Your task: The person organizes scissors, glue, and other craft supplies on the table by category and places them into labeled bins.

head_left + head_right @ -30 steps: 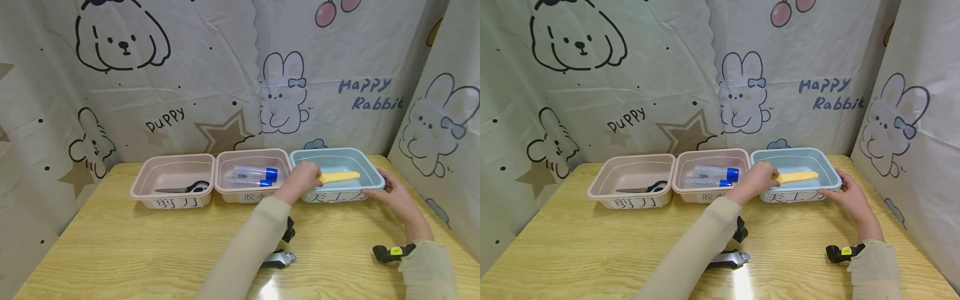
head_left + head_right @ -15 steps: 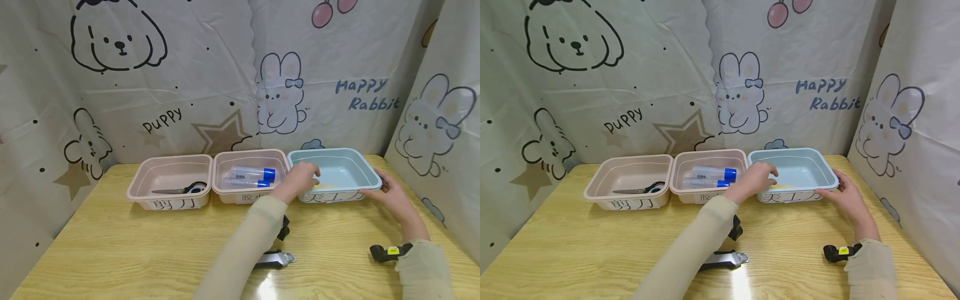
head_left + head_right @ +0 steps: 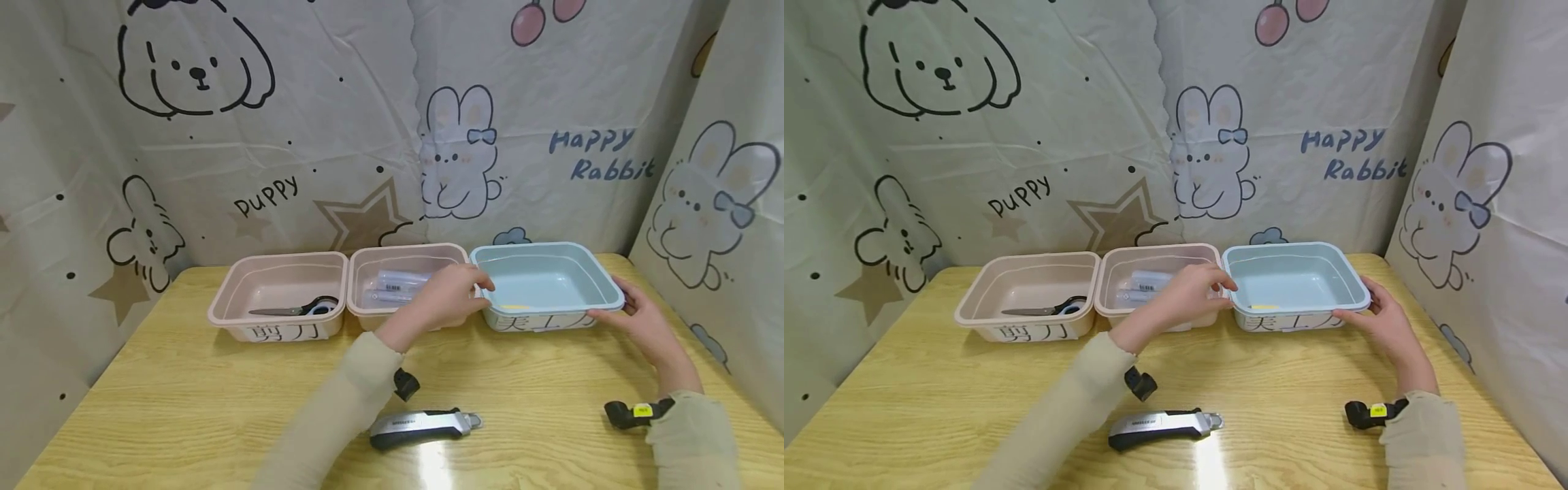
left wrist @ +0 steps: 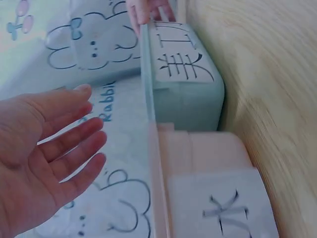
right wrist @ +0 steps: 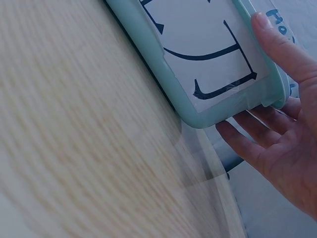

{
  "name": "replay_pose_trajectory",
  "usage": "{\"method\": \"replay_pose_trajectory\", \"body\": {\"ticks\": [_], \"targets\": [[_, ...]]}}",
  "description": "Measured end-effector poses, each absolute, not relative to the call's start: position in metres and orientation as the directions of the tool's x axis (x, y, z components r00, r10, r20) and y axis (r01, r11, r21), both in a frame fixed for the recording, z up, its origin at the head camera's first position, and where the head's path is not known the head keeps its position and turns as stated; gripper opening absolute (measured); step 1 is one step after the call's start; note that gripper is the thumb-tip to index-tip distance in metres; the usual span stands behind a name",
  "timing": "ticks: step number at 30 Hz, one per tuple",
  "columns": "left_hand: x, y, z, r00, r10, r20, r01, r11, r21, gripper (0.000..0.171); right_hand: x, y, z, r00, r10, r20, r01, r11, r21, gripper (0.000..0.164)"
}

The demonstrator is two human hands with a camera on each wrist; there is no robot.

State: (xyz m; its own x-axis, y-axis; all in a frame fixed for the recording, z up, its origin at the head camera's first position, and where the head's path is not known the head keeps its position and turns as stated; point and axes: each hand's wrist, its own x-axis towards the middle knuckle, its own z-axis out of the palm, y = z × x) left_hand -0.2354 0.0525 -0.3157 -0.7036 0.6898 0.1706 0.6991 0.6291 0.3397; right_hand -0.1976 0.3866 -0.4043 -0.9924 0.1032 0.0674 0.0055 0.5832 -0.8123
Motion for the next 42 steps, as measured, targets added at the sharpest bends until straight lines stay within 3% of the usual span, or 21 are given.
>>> {"method": "replay_pose_trajectory", "body": {"ticks": [9,17,26,32,42], "targets": [[-0.207,-0.007,-0.331,-0.722,0.677,0.144,0.654,0.600,0.462,0.019,-0.192,0.387,-0.406,-0.992,0.095,0.078,-0.009,0.577,-0.817,0.085],[-0.180,-0.040,-0.356,-0.704,0.710,-0.022,0.619,0.629,0.470,0.031,-0.194,0.388,-0.408,-0.992,0.093,0.082,-0.014,0.573,-0.819,0.085],[-0.152,-0.056,-0.373,-0.544,0.811,-0.217,0.738,0.585,0.337,0.051,-0.196,0.388,-0.407,-0.991,0.100,0.087,-0.013,0.577,-0.817,0.087],[-0.141,-0.060,-0.378,-0.571,0.791,-0.220,0.719,0.611,0.331,0.055,-0.197,0.388,-0.405,-0.991,0.106,0.079,-0.003,0.577,-0.817,0.087],[-0.142,-0.055,-0.386,-0.653,0.748,-0.114,0.672,0.643,0.368,0.042,-0.196,0.386,-0.402,-0.992,0.113,0.057,0.020,0.585,-0.811,0.088]]}}
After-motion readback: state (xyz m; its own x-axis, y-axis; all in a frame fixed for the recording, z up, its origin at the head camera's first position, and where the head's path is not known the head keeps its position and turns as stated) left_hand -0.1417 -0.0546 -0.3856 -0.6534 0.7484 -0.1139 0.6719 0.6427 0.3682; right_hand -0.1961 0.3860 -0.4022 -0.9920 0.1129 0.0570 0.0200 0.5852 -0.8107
